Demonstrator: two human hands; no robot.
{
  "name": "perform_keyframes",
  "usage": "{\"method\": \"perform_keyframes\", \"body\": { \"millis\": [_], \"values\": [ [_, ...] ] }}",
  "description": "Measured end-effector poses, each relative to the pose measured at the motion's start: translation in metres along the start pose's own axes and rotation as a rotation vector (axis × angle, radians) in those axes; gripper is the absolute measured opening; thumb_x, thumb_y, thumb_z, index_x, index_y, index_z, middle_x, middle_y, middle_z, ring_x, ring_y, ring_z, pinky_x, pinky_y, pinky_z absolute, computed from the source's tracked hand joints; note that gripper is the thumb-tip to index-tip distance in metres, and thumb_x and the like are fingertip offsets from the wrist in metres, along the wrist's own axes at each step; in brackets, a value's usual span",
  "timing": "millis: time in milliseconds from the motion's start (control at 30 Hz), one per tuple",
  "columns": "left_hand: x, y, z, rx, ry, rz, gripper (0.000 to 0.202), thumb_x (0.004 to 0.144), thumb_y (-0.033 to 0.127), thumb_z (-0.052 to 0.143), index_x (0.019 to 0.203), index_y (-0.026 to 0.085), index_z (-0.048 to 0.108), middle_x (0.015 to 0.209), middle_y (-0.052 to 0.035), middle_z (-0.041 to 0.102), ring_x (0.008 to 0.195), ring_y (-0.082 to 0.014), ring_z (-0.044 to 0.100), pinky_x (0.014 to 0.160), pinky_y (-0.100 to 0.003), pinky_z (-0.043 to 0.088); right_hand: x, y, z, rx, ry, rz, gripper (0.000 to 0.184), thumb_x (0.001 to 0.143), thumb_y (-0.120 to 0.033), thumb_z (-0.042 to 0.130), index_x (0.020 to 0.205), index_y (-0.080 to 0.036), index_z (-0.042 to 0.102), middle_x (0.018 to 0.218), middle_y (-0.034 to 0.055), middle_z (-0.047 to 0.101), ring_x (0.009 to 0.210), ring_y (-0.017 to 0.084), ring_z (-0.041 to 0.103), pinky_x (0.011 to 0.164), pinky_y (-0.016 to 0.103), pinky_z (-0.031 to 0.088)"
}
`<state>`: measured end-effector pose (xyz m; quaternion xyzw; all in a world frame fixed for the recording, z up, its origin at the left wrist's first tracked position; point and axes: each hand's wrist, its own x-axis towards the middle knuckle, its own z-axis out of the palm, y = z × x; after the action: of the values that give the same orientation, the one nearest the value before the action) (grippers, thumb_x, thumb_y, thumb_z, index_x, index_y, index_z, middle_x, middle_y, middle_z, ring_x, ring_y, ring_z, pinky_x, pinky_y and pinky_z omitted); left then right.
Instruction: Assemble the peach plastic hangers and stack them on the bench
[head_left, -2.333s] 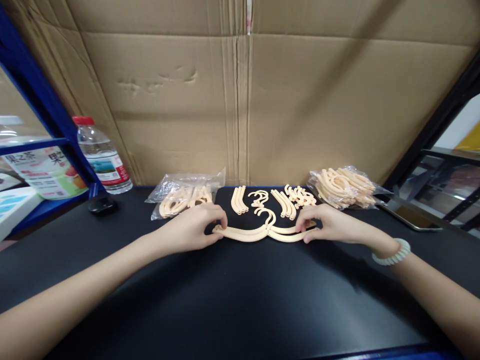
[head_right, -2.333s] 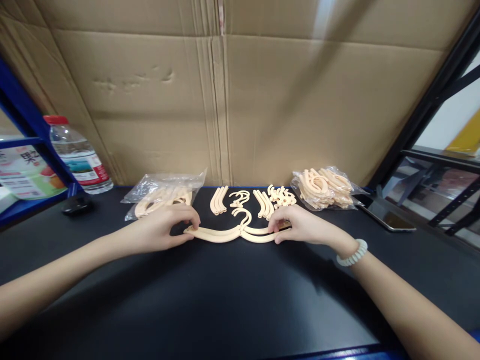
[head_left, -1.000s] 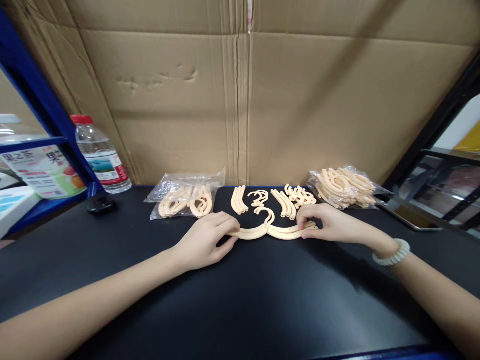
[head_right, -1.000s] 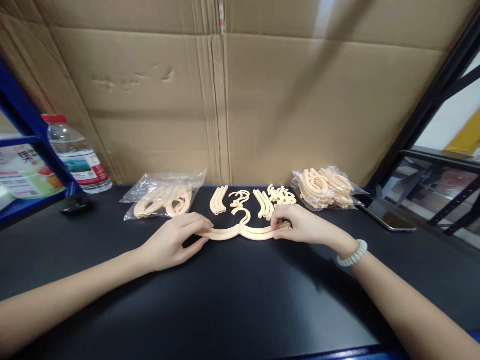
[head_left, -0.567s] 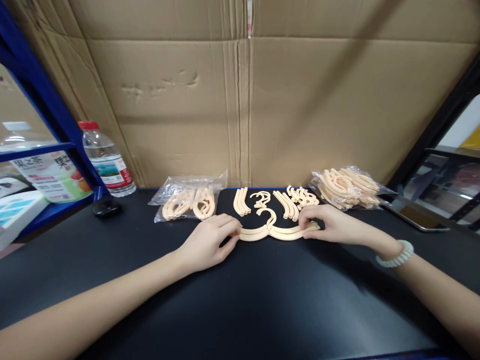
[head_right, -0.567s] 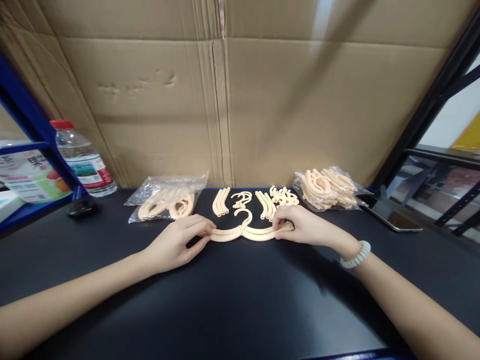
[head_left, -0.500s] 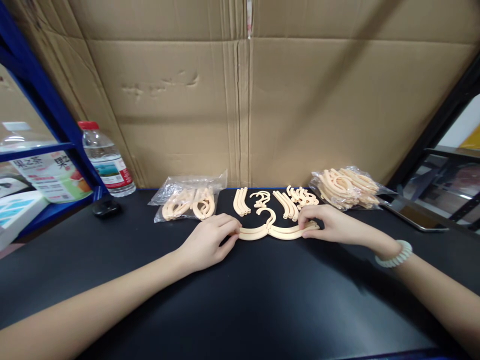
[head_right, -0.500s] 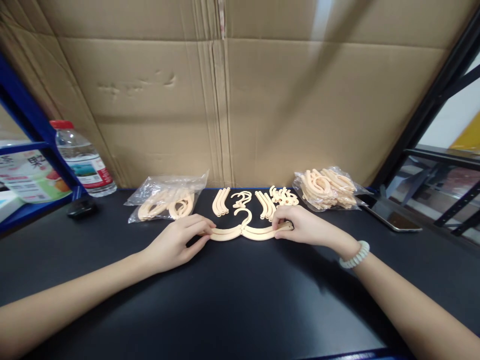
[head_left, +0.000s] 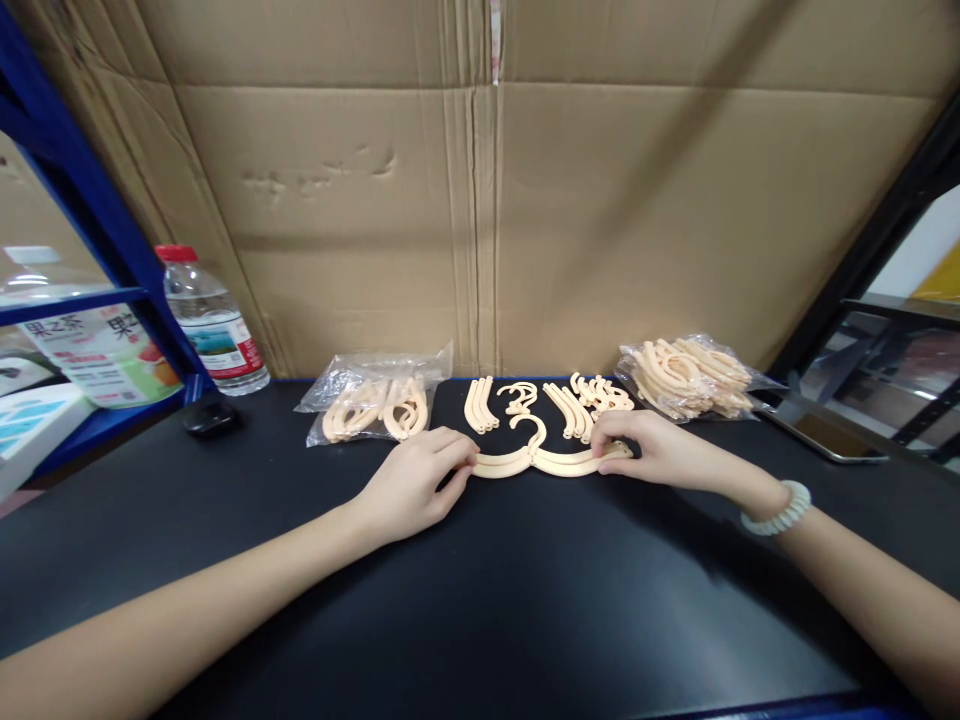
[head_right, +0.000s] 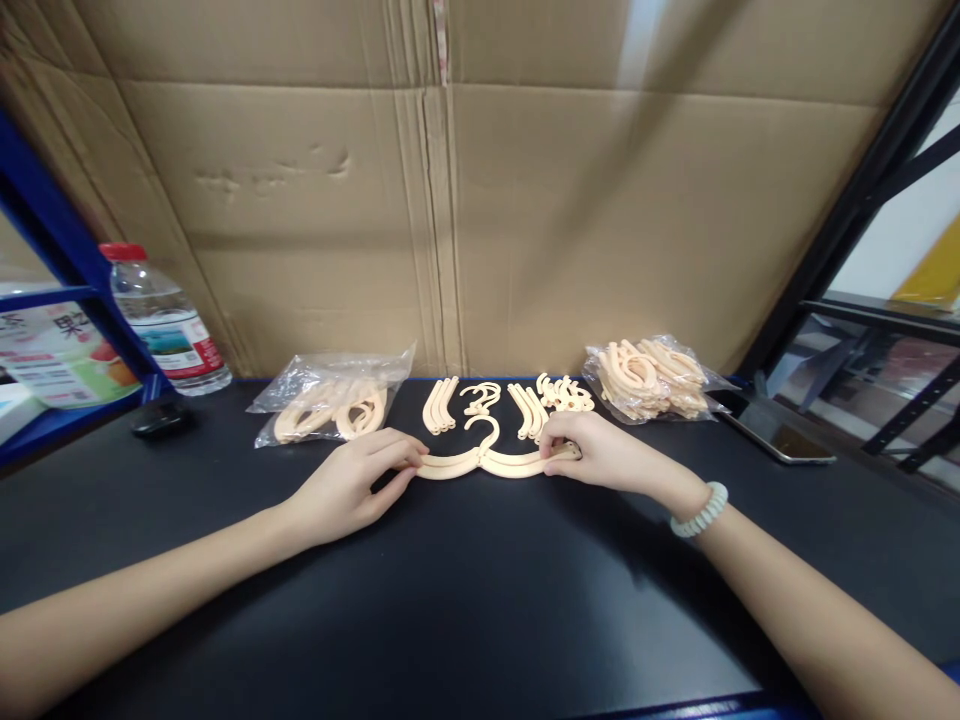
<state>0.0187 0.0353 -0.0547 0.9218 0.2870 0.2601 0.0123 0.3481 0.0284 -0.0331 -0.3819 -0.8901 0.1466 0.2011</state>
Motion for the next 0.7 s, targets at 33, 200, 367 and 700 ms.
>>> {"method": "perform_keyframes", "body": {
  "millis": [33,200,367,700],
  "values": [
    [-0.0002,-0.0001,0.0002,0.001,0.003,0.002,0.013,0.092,0.014,0.043,0.091,0.018,0.056,0.097,-0.0074,0.064,0.089,-0.0211,0.060,0.079,-0.036,0.049,-0.0001,-0.0002,-0.0002,-0.001,-0.002,-0.002,0.011,0.086,-0.027,0.061,0.082,-0.017,0.061,0.082,0.0044,0.064,0.075,0.018,0.058,0.070,0.029,0.044],
    [-0.0007,-0.0002,0.0006,-0.006,0.013,0.005,0.014,0.090,0.013,0.044,0.093,0.018,0.056,0.097,-0.0070,0.064,0.089,-0.0208,0.060,0.078,-0.035,0.049,-0.0002,-0.0026,-0.0009,0.007,-0.004,-0.002,0.010,0.086,-0.027,0.061,0.082,-0.018,0.062,0.081,0.0036,0.064,0.074,0.017,0.058,0.069,0.028,0.044],
    [0.0000,0.0001,0.0001,-0.004,0.019,0.010,0.013,0.090,0.013,0.045,0.092,0.018,0.056,0.098,-0.0068,0.064,0.090,-0.0208,0.060,0.078,-0.035,0.049,0.0006,-0.0039,-0.0009,-0.010,-0.007,0.003,0.010,0.086,-0.026,0.061,0.080,-0.018,0.061,0.080,0.0035,0.063,0.072,0.017,0.057,0.068,0.028,0.043],
    [-0.0009,0.0005,-0.0007,0.002,0.033,0.017,0.013,0.089,0.012,0.045,0.091,0.018,0.057,0.097,-0.0063,0.064,0.089,-0.0204,0.061,0.079,-0.034,0.049,0.0001,-0.0044,-0.0010,-0.018,0.002,-0.015,0.011,0.087,-0.027,0.059,0.081,-0.018,0.060,0.081,0.0041,0.063,0.074,0.017,0.057,0.068,0.028,0.043]
  ]
}}
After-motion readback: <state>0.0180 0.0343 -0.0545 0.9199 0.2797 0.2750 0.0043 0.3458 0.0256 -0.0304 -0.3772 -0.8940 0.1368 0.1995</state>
